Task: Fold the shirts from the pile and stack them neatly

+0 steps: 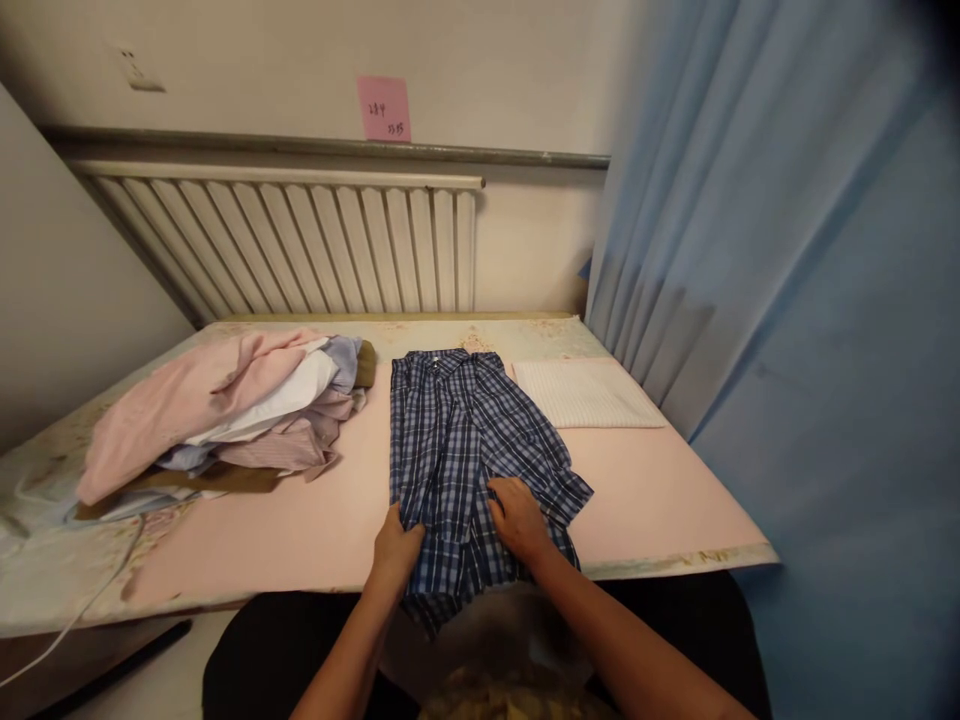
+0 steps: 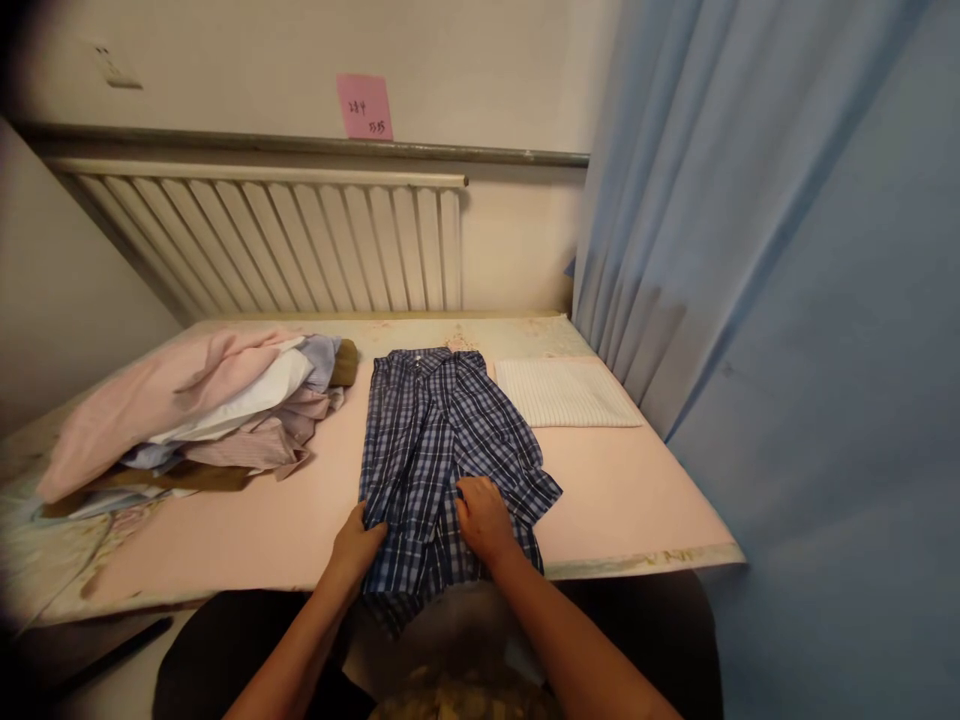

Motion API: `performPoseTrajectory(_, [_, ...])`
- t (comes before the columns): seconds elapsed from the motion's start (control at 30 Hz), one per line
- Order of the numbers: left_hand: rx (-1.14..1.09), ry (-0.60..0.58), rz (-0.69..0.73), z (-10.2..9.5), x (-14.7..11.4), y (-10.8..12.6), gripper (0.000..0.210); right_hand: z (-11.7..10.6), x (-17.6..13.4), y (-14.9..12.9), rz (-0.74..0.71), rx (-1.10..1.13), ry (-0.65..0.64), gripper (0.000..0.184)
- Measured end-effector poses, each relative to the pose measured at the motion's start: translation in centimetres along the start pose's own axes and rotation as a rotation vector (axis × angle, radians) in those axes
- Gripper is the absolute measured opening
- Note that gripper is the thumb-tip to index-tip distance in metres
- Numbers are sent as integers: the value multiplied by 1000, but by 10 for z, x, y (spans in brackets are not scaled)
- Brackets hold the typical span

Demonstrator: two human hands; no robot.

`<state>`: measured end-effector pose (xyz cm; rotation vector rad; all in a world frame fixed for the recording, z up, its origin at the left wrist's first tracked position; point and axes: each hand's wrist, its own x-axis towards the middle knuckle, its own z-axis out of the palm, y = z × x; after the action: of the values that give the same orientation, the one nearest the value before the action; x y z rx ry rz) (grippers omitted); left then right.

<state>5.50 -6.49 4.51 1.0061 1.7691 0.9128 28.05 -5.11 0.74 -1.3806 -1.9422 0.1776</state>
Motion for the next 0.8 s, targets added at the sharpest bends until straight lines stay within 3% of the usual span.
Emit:
performPoseTrajectory(0.2, [-270,-190,-116,-3,-4,-2,22,0,0,1,-3,-3,-6,29])
performPoseTrajectory(0.43, [-435,-278,-217,-6,-4,-3,17,-2,0,-1,-2,-7,-10,30])
performPoseTrajectory(0.8, [-425,-255,-285,0,-9,-1,20,-1,0,-1,9,10,2,28])
